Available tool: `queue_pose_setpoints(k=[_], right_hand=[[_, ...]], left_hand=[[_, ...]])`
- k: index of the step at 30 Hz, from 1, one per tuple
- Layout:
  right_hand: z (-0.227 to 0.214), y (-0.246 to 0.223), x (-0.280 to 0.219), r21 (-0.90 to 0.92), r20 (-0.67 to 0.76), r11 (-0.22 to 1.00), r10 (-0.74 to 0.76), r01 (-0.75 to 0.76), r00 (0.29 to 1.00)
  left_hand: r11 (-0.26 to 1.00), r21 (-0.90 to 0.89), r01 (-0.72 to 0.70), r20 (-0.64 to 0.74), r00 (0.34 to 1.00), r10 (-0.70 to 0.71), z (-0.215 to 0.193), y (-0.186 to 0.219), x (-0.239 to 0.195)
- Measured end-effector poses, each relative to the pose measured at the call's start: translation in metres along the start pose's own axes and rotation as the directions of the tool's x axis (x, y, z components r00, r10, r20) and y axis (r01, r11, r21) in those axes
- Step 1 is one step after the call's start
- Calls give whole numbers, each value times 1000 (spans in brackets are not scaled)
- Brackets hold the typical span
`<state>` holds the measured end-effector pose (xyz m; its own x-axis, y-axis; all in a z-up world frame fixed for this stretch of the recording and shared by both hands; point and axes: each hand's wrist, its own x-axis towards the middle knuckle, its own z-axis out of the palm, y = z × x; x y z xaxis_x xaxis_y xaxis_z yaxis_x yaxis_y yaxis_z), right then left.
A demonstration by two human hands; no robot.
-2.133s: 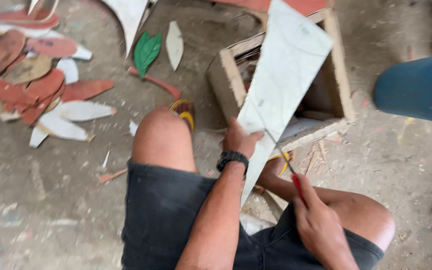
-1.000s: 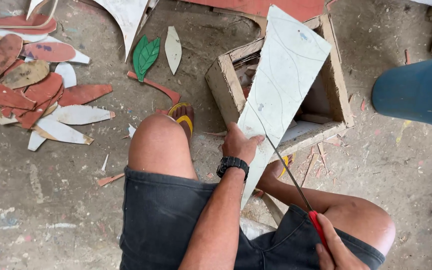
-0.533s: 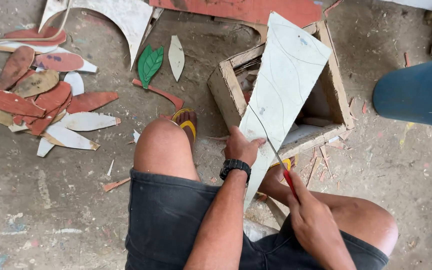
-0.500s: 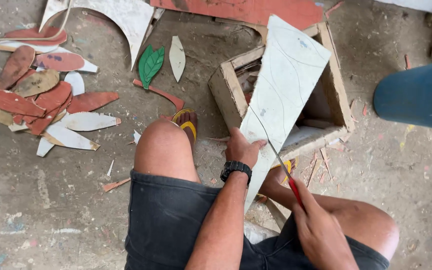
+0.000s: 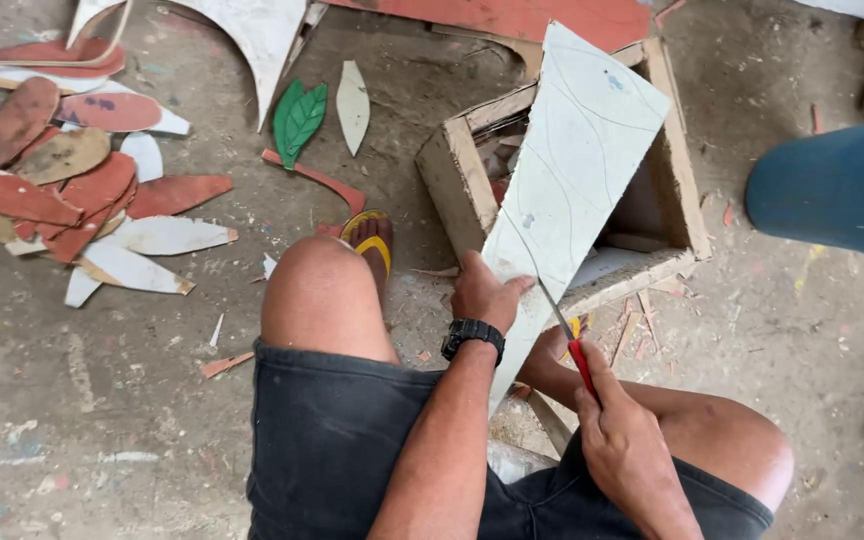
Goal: Cutting a specific shape out of a thin board using a utility knife
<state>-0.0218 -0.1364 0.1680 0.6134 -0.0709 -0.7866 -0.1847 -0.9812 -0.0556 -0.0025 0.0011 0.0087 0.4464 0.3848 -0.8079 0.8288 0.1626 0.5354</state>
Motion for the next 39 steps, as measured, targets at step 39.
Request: queue_pose_setpoints(k=[39], right_hand=[[1, 47, -35, -88, 53, 991, 106, -101, 993]], left_hand=[[999, 38, -6, -20, 1000, 7, 6, -1, 5]])
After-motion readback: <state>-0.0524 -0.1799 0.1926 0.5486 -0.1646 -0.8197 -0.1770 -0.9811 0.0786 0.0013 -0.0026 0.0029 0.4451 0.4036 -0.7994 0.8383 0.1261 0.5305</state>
